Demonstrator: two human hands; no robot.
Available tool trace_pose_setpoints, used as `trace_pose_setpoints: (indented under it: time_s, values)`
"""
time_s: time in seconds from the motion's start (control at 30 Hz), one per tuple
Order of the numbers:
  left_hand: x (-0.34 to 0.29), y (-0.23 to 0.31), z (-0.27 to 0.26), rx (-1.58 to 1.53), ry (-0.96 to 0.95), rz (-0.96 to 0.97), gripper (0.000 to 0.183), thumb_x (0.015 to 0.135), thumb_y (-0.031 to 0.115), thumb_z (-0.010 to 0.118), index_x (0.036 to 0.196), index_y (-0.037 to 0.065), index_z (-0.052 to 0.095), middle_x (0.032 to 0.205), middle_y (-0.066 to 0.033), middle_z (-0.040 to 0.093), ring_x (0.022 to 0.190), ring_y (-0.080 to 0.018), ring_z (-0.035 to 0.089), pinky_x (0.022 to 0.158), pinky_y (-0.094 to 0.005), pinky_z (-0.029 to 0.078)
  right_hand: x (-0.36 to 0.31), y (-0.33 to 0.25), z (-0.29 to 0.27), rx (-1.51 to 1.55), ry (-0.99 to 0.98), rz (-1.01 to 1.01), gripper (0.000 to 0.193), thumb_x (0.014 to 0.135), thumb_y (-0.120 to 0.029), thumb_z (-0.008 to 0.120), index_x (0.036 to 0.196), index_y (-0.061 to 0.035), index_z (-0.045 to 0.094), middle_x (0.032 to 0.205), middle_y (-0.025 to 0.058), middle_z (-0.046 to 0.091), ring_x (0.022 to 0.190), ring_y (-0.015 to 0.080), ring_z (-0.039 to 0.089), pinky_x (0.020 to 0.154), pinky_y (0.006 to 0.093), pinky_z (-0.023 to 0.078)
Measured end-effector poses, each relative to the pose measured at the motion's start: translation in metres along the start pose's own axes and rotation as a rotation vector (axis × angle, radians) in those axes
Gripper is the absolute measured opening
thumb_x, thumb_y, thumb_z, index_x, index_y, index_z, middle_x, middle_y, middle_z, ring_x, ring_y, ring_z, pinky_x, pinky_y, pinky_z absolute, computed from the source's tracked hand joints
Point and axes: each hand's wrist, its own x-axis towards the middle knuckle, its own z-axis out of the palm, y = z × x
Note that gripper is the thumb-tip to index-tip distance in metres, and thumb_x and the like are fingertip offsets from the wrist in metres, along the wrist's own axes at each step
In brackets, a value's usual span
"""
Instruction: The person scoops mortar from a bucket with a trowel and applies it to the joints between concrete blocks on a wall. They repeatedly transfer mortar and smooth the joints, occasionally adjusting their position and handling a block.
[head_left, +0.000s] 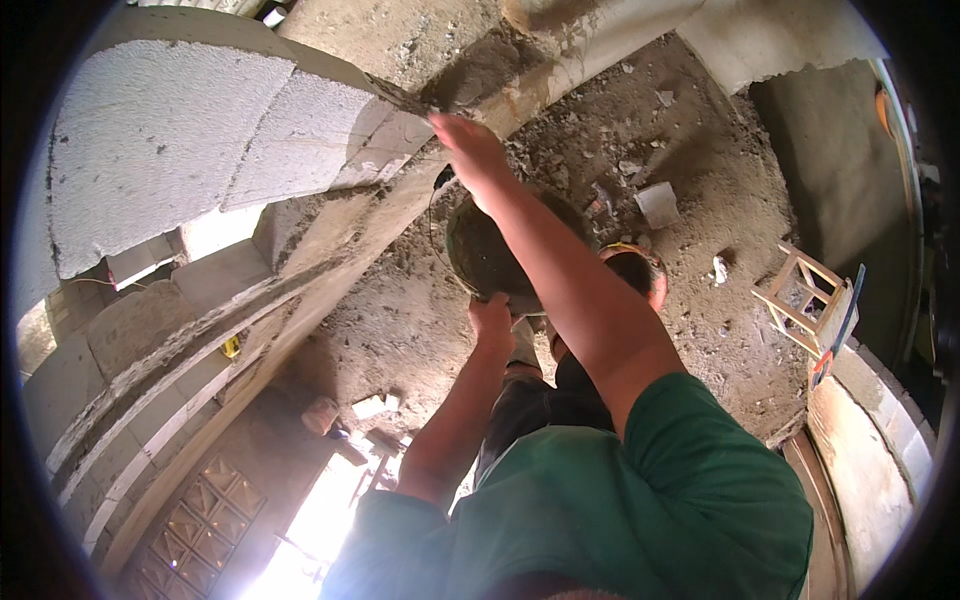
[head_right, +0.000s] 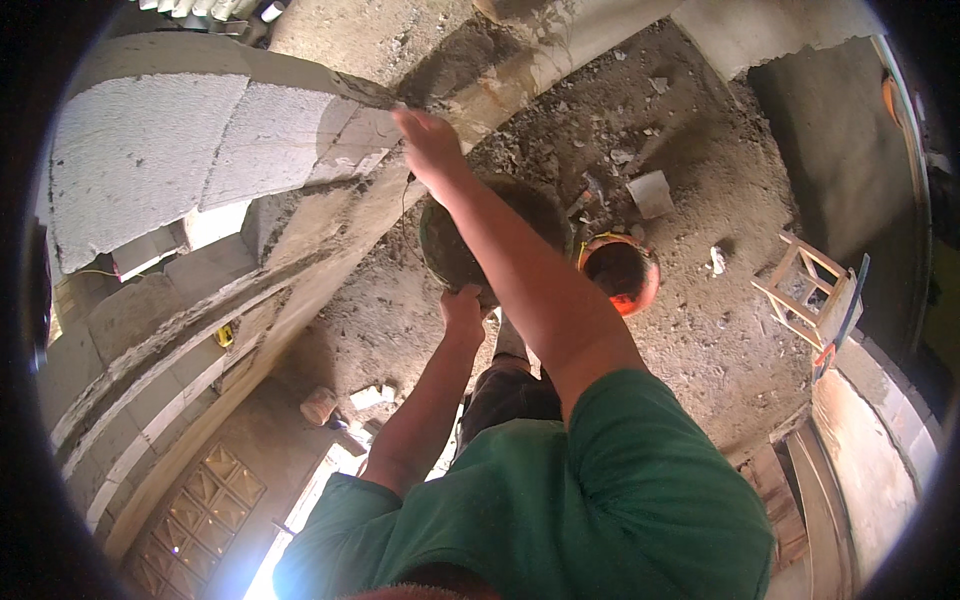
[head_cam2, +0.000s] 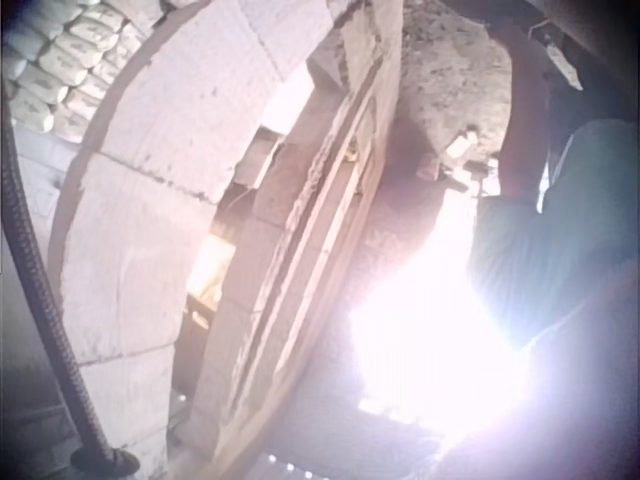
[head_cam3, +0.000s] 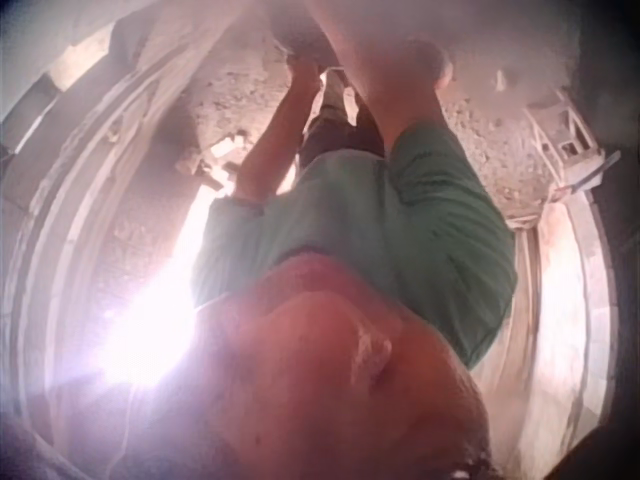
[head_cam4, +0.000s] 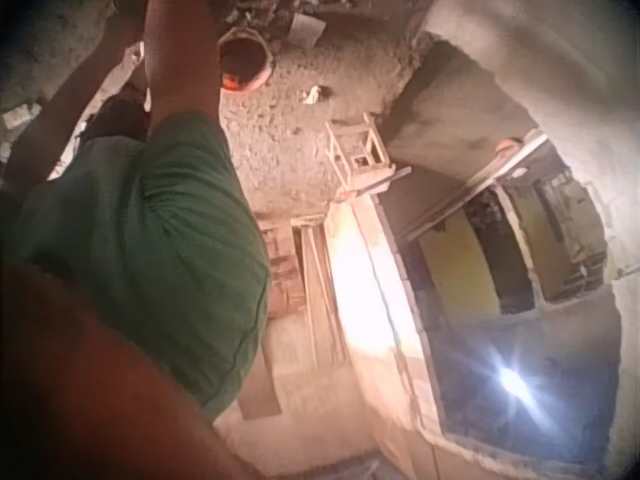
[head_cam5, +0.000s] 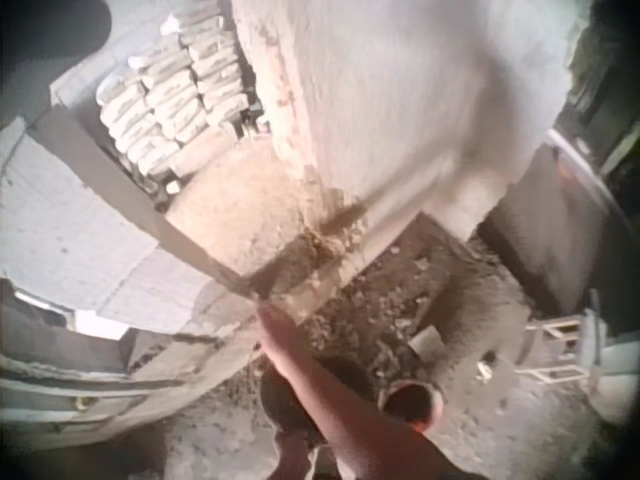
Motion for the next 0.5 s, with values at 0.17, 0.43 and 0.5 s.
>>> trace_pose_setpoints:
  time_s: [0.17,0.43,0.5]
  values:
    - [-0.003,-0.014,0.007,0.017,-0.023,0.030,0.038,0.082,0.000,0.058,0.120,0.002,0.050,0.107,-0.0125,0.060,0.085,-0.0252,0.064,0.063,-0.0370,0.056,-0.027,0.150,-0.111,-0.176,0.067,0.130,0.025,0.091,-0.030,0.057,0.094,-0.0075,0.067,0.088,0.0032,0.065,0.078,0.0104,0.057,0.069,0.0279,0.044]
    - [-0.021,-0.011,0.026,0.088,-0.129,0.029,0.043,0.081,-0.003,0.057,0.123,0.002,0.051,0.107,-0.0137,0.062,0.083,-0.0248,0.066,0.061,-0.0359,0.060,-0.024,0.226,-0.197,0.131,0.408,0.579,0.029,0.095,-0.023,0.045,0.103,-0.0031,0.064,0.092,0.0130,0.064,0.076,0.0256,0.061,0.070,0.0433,0.048]
    - [-0.020,-0.011,0.029,0.055,-0.132,0.015,0.042,0.080,-0.003,0.058,0.121,0.002,0.052,0.105,-0.0138,0.062,0.082,-0.0250,0.067,0.060,-0.0358,0.059,-0.019,0.221,-0.200,0.332,0.505,0.621,0.031,0.095,-0.025,0.043,0.105,-0.0016,0.062,0.094,0.0152,0.064,0.078,0.0293,0.062,0.074,0.0472,0.051]
